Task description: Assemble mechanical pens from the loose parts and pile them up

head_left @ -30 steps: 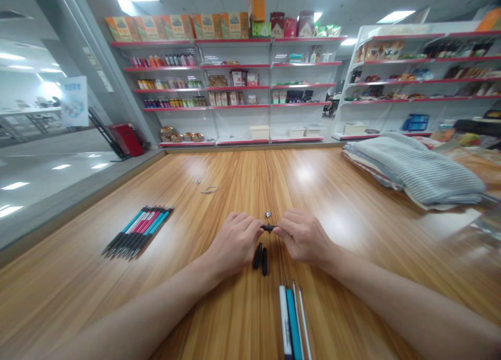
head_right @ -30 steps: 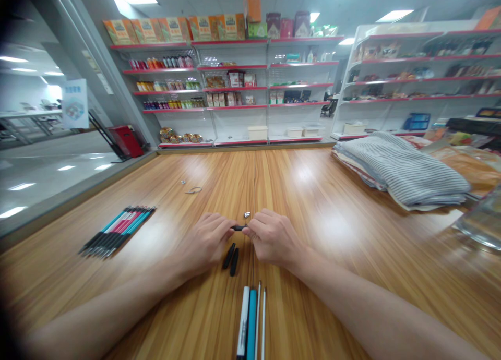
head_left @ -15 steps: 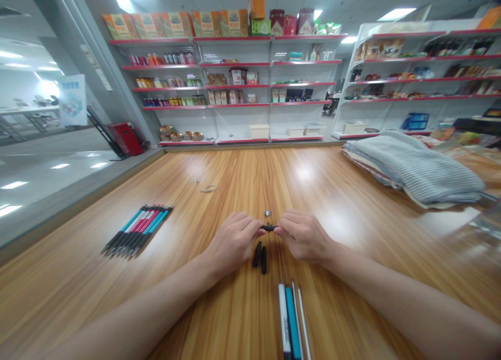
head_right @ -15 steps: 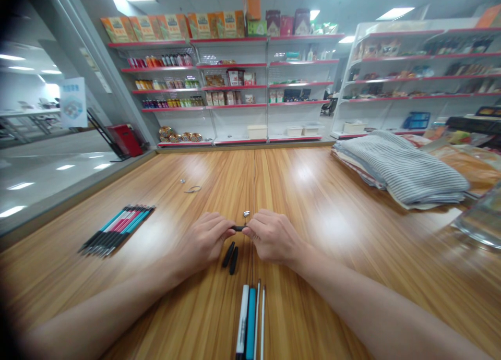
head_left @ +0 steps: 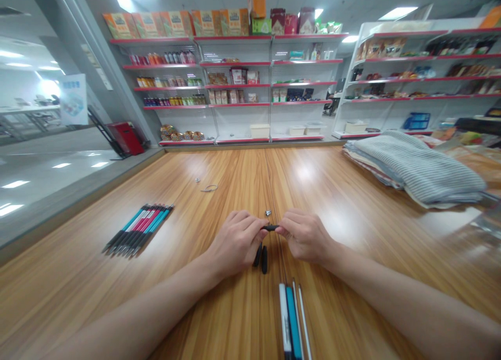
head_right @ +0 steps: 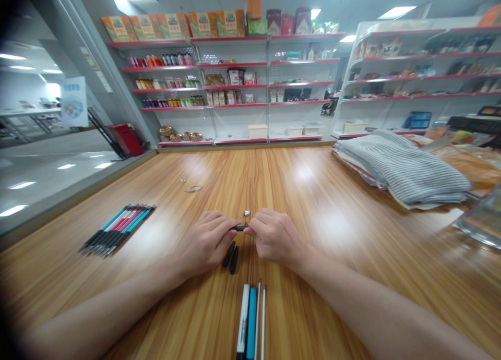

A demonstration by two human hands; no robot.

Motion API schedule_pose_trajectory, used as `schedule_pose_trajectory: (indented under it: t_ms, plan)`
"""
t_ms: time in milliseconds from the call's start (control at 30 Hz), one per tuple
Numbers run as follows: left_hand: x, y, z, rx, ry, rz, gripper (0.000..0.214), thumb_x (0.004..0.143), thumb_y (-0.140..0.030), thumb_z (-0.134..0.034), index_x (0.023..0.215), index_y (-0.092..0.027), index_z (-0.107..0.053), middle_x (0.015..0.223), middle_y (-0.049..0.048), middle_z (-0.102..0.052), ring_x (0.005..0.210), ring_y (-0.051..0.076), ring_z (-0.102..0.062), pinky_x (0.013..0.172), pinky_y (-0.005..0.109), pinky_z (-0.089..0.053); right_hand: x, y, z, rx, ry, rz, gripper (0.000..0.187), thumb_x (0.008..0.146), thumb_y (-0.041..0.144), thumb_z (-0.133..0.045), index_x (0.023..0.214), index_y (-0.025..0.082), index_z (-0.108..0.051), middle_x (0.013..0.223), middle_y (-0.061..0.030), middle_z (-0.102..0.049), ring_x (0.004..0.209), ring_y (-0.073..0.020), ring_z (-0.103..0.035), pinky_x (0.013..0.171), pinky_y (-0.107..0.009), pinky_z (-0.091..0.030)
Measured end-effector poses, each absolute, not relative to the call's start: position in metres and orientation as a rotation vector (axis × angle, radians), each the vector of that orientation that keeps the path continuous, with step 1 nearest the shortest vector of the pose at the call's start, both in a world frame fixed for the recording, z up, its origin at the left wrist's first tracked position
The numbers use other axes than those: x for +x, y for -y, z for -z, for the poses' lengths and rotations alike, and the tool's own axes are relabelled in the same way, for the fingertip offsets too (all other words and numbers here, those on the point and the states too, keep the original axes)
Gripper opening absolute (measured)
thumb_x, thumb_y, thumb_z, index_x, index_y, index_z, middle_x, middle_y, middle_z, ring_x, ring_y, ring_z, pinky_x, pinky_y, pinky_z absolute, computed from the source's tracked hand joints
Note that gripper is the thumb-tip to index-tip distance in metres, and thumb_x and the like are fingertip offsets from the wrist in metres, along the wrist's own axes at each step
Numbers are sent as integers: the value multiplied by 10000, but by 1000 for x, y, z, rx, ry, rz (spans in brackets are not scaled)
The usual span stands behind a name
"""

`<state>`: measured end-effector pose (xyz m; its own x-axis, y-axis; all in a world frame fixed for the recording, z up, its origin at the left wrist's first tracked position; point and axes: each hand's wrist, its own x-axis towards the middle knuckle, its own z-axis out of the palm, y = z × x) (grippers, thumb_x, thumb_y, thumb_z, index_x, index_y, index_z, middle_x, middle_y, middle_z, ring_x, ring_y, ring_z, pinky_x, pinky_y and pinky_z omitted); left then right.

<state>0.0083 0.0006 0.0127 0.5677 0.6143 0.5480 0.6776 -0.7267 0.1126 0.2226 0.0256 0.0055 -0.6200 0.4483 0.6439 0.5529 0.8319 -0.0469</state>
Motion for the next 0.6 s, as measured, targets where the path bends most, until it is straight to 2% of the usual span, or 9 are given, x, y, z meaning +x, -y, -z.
schedule_pose_trajectory:
  t_ms: [167, 433, 600]
  plan:
    - [8, -1, -14, -2653, 1111, 849, 178, 927, -208, -460, 807, -163, -584, 775, 52, -627, 810, 191, -514, 766, 352, -386, 223, -26, -5, -712, 2328, 187, 262, 914, 191, -459, 652, 177, -464, 642, -18, -503, 616, -137, -411, 570, -291, -268]
    - [6, -2, -11, -2656, 1082, 981, 129, 922, -216, -495, 860, -177, -601, 793, 41, -646, 801, 176, -530, 762, 330, -383, 224, -25, -3, -695, 2285, 137, 262, 914, 196, -447, 655, 174, -476, 616, -8, -485, 574, -123, -401, 551, -287, -260]
    - [4, -5, -8, -2621, 1185, 1147, 106, 896, -264, -556, 906, -190, -631, 844, 38, -660, 818, 176, -548, 787, 333, -392, 221, -25, -3, -764, 2191, 102, 299, 922, 209, -439, 625, 180, -423, 592, -7, -464, 547, -120, -394, 538, -292, -247]
